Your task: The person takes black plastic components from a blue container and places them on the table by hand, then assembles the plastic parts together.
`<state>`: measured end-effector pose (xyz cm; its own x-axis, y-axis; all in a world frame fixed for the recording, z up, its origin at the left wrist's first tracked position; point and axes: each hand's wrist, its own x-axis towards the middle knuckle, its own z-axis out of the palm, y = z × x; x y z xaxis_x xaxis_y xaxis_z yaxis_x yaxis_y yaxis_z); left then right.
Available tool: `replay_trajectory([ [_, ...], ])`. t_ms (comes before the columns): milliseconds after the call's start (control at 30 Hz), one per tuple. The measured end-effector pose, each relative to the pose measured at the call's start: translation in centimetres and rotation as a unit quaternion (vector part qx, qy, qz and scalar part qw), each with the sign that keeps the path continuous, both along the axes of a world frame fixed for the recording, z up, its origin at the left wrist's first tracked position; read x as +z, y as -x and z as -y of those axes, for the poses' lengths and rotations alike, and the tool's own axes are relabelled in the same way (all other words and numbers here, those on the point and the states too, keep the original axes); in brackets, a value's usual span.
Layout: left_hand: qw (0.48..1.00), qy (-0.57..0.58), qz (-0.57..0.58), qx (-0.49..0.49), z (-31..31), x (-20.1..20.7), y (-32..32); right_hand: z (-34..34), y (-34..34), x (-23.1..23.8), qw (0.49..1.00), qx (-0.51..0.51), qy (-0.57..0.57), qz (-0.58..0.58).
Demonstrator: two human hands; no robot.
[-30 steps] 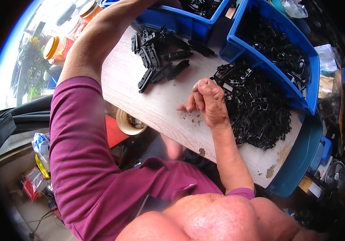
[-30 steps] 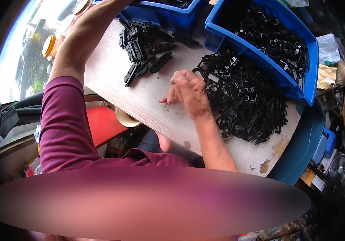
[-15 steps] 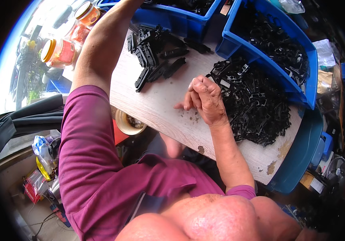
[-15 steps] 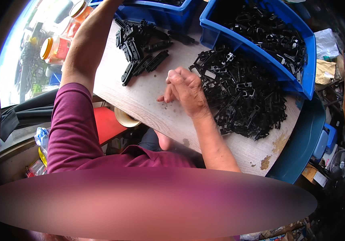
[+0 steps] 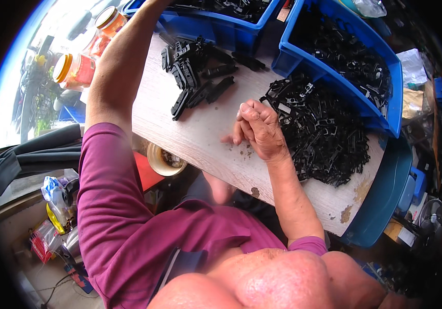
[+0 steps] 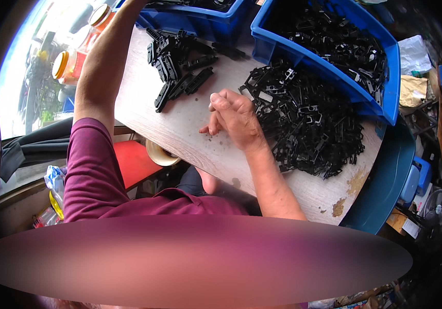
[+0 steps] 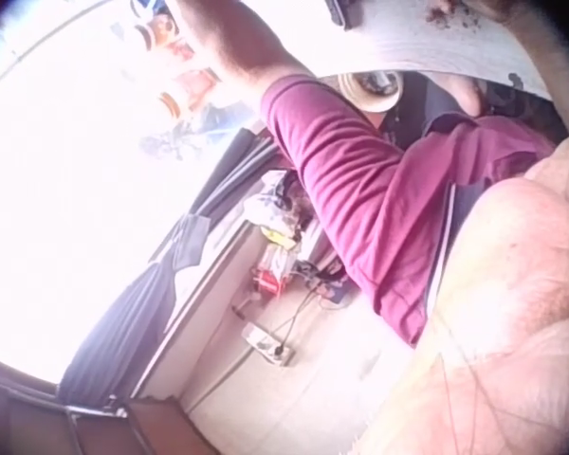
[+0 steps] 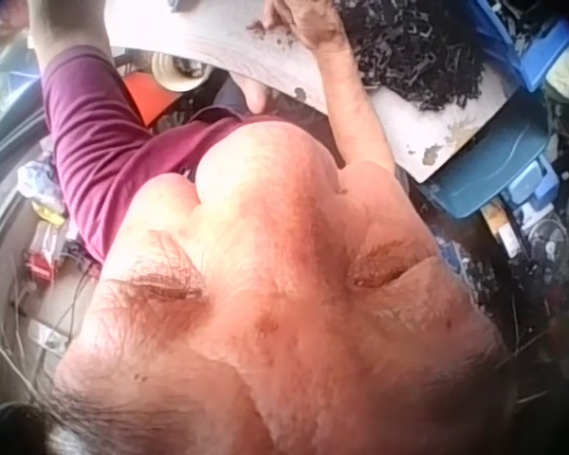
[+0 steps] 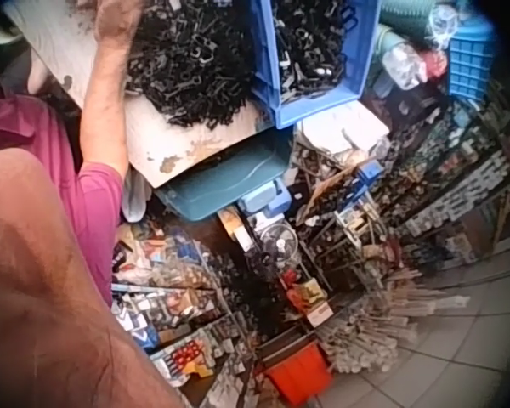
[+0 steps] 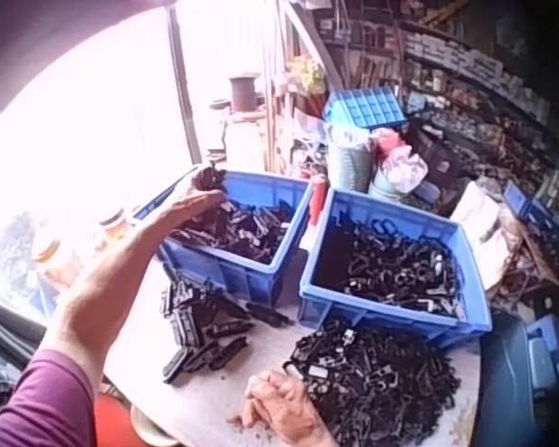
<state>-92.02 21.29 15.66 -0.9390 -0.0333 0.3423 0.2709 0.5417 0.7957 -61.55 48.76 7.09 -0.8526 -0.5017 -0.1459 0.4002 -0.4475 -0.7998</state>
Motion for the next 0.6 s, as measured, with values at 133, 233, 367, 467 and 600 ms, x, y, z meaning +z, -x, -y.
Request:
replay_trajectory([
  [133, 0.995, 0.098, 0.012, 0.010, -3.5, 0.2, -2.1, -0.6, 0.1, -0.5, 0.996, -0.070, -0.001, 0.046],
  [233, 0.998, 0.064, -0.011, 0.020, -2.5, 0.7, -5.2, -1.1, 0.1, -0.6, 0.999, 0.000, -0.015, -0.029],
  [367, 0.998, -0.003, -0.054, 0.032, -0.1, 0.8, -7.9, -0.5, 0.1, -0.4, 0.999, -0.028, 0.011, 0.045],
  [467, 0.994, -0.051, -0.084, 0.043, 1.3, 0.6, -10.6, -0.7, 0.0, -0.3, 1.000, -0.007, 0.001, -0.011],
  [600, 0.983, -0.104, -0.114, 0.097, -0.6, -1.3, -16.8, -0.3, 0.1, -0.2, 0.998, -0.046, 0.010, 0.049],
])
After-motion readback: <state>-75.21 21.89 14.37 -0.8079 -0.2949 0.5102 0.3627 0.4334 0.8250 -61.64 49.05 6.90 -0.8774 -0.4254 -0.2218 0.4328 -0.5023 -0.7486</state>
